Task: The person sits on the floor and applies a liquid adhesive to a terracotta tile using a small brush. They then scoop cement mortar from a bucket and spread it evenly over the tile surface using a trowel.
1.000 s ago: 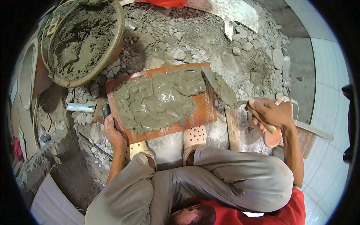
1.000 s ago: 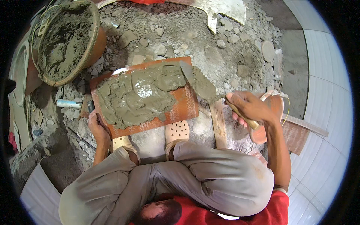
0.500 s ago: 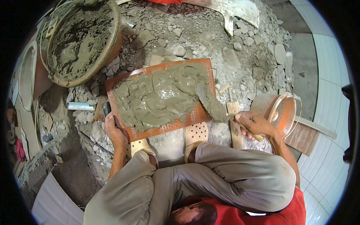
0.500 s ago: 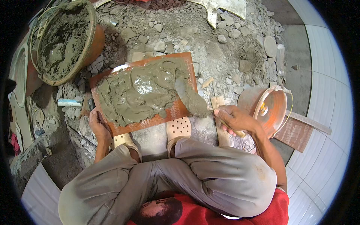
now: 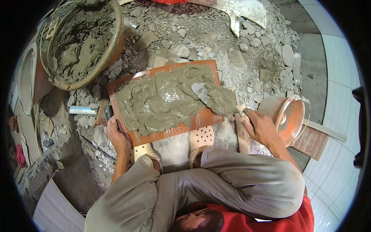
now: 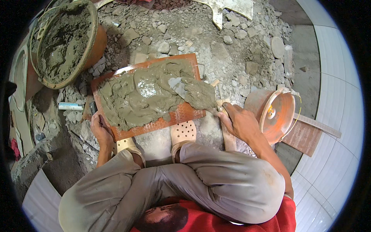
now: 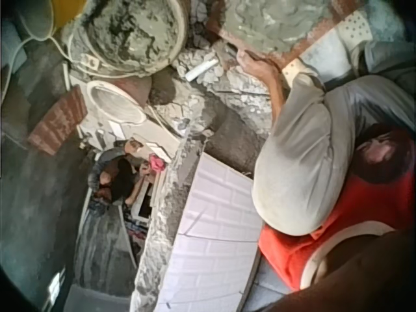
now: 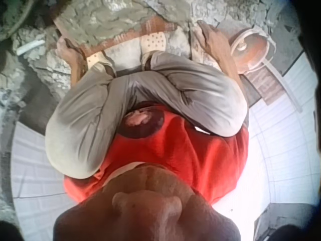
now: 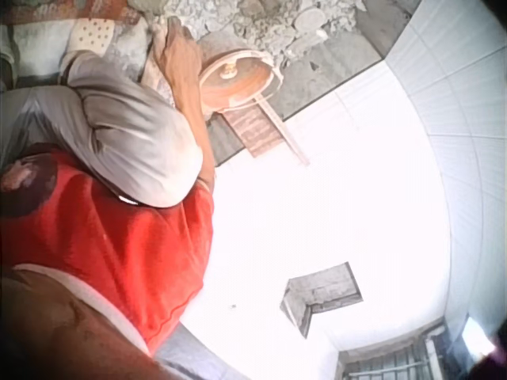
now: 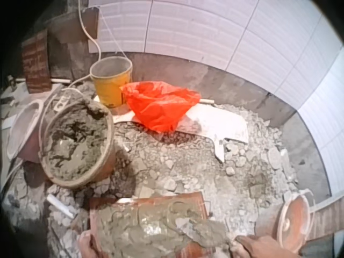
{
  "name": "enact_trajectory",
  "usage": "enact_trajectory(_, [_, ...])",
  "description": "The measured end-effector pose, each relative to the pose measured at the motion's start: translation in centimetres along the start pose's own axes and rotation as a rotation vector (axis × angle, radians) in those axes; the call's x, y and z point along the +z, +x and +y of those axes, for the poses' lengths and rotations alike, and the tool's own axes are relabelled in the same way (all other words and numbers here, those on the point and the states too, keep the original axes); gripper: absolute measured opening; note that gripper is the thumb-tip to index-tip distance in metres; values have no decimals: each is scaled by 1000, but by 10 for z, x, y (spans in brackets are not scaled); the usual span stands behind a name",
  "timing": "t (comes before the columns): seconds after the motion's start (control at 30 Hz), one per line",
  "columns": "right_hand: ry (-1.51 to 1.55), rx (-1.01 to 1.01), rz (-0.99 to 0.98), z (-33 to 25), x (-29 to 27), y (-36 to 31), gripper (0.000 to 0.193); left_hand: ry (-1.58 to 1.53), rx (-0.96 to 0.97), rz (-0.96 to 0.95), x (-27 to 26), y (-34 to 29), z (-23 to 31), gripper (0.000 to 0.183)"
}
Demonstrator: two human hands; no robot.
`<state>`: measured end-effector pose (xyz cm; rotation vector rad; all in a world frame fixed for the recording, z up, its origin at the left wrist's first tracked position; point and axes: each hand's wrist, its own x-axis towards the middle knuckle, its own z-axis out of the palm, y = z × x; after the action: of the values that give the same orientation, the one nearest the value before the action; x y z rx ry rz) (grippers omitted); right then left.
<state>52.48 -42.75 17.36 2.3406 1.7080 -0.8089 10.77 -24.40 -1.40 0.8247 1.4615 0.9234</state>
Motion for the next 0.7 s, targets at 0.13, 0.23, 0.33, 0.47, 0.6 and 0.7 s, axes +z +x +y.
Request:
enact_trajectory(0.13, [-2,27,36,-2,12,18,39,50,113,-57,-8,4,-7,35])
enact_trajectory(0.23, [12,84,10,-5,12,20,40,42,51,-36,-13,8,-14,35])
enact_trajectory(0.33, [50,92,32,-9,15,21,39,-63,38,-49,-13,8,-17,35])
enact_trajectory(0.47, [117,107,29,-14,16,26,39,-7,19,-57,-12,6,-12,34])
enact_trajectory(0.6, [539,150,-175,-18,-13,19,42,56,73,-47,-10,4,-9,32])
enact_trajectory(0.7, [744,466,-473,-13,-50,6,47,-24,83,-54,-10,1,-8,30])
